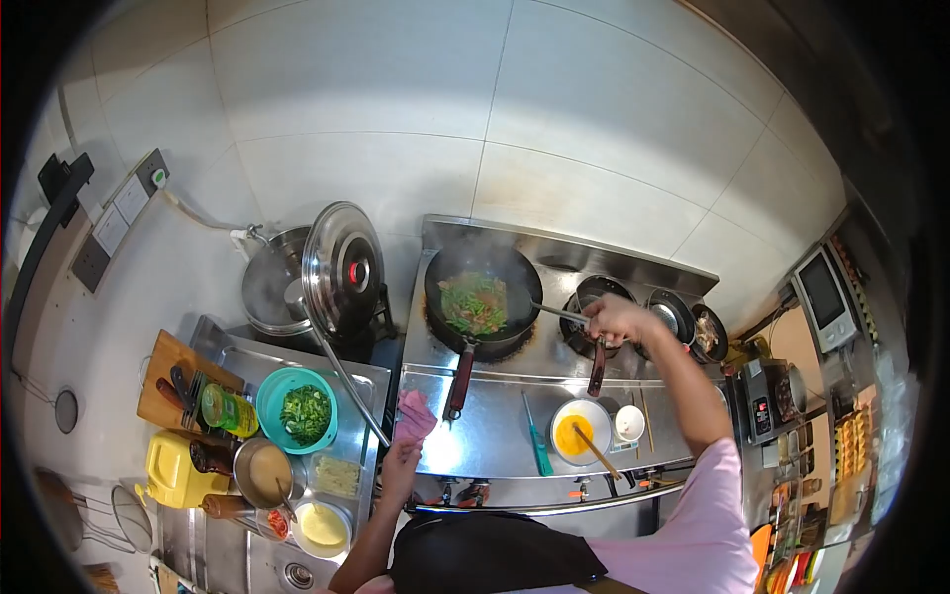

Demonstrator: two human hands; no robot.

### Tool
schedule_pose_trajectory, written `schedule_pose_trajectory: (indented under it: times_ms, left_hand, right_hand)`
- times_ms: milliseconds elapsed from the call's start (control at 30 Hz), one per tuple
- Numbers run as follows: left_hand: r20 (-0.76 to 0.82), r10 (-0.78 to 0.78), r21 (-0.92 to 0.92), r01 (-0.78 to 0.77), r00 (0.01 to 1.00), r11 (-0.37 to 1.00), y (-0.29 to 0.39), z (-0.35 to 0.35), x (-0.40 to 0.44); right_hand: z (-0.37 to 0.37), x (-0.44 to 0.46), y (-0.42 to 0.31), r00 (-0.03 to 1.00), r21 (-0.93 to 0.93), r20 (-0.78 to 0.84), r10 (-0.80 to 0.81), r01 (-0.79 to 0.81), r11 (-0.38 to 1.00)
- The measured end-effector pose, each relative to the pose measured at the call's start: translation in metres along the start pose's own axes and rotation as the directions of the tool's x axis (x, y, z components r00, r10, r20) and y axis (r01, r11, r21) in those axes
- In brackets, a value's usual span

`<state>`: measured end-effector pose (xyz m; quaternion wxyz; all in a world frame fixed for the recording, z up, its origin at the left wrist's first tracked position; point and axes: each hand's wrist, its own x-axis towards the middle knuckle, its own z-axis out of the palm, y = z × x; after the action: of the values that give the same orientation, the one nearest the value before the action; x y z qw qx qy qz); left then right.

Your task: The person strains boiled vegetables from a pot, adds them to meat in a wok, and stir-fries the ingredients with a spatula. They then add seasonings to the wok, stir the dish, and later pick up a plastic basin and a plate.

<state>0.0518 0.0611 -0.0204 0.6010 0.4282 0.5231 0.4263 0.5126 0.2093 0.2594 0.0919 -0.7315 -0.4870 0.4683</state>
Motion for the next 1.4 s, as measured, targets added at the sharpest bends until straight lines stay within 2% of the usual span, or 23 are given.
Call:
schedule_pose_trajectory:
  times_ms: [67,133,267,300,367,400,433,533,667,767,867,967,1067,1133,1167,1267,1300,1400]
  left_hand:
    - [0.006,-0.027,0.037,0.027,1.000,0.999,0.008,0.008,-0.007]
    - [0.018,-0.012,0.011,0.012,1.000,1.000,0.009,0.015,-0.013]
    - [0.053,0.027,0.005,-0.028,0.998,1.000,0.002,0.020,-0.021]
    - [0.052,0.015,0.005,-0.015,0.999,1.000,0.000,0.020,-0.023]
    - [0.047,-0.009,0.009,0.008,0.999,1.000,-0.003,0.016,-0.025]
    - [0.032,0.005,0.020,-0.006,0.999,1.000,0.001,0.015,-0.024]
    - [0.020,0.012,0.034,-0.013,1.000,0.999,0.004,0.011,-0.027]
    - [0.006,0.000,0.016,0.000,1.000,1.000,0.004,0.004,-0.034]
    - [0.027,-0.041,0.059,0.039,0.999,0.997,-0.001,-0.004,-0.031]
    - [0.034,-0.033,0.062,0.030,0.999,0.998,0.000,-0.002,-0.026]
    - [0.046,-0.037,0.026,0.036,0.998,0.999,-0.004,0.004,-0.027]
    - [0.054,-0.043,0.040,0.041,0.998,0.998,0.002,0.009,-0.031]
    - [0.029,-0.040,0.060,0.038,0.999,0.997,-0.001,0.012,-0.037]
    - [0.025,-0.063,0.062,0.062,0.998,0.996,-0.002,0.011,-0.040]
    - [0.034,-0.090,0.056,0.088,0.995,0.995,-0.001,0.010,-0.043]
    - [0.048,-0.115,0.027,0.113,0.992,0.993,-0.004,0.009,-0.045]
    - [0.048,-0.112,0.014,0.111,0.993,0.994,-0.006,0.009,-0.045]
    - [0.059,-0.044,0.052,0.041,0.997,0.998,-0.012,0.009,-0.041]
  right_hand:
    - [-0.024,0.002,-0.038,0.999,-0.276,0.037,0.027,-0.016,0.961]
    - [-0.036,0.018,-0.071,0.979,-0.417,0.085,0.184,-0.133,0.899]
    - [-0.010,0.050,-0.081,0.960,-0.396,0.218,0.176,-0.078,0.915]
    - [0.003,0.063,-0.070,0.977,-0.336,0.201,0.077,-0.005,0.942]
    - [0.018,0.055,-0.065,0.998,-0.214,0.069,-0.007,0.022,0.977]
    - [0.019,0.053,-0.068,0.999,-0.152,-0.002,-0.043,0.042,0.987]
    - [0.012,0.045,-0.069,1.000,-0.073,-0.022,-0.007,0.006,0.997]
    - [-0.006,0.032,-0.070,0.999,-0.068,-0.023,0.043,-0.044,0.997]
    - [-0.012,0.029,-0.084,0.961,-0.311,0.195,0.195,-0.127,0.942]
    - [0.014,0.047,-0.073,0.958,-0.190,0.265,0.112,-0.062,0.980]
    - [0.067,0.053,-0.067,0.997,0.136,0.081,-0.010,-0.001,0.991]
    - [0.040,0.086,-0.040,0.993,0.456,0.117,0.017,-0.069,0.887]
    - [0.008,0.056,-0.055,0.998,0.208,0.044,0.034,-0.042,0.977]
    - [-0.009,0.031,-0.080,0.994,-0.128,0.088,0.063,-0.052,0.990]
    - [-0.015,0.026,-0.087,0.991,-0.290,0.105,0.083,-0.050,0.956]
    - [-0.012,0.033,-0.096,0.980,-0.526,0.154,0.129,-0.029,0.850]
    - [-0.008,0.052,-0.087,0.973,-0.601,0.207,0.106,0.041,0.798]
    - [0.033,0.065,-0.076,0.994,-0.422,0.006,-0.113,0.105,0.900]
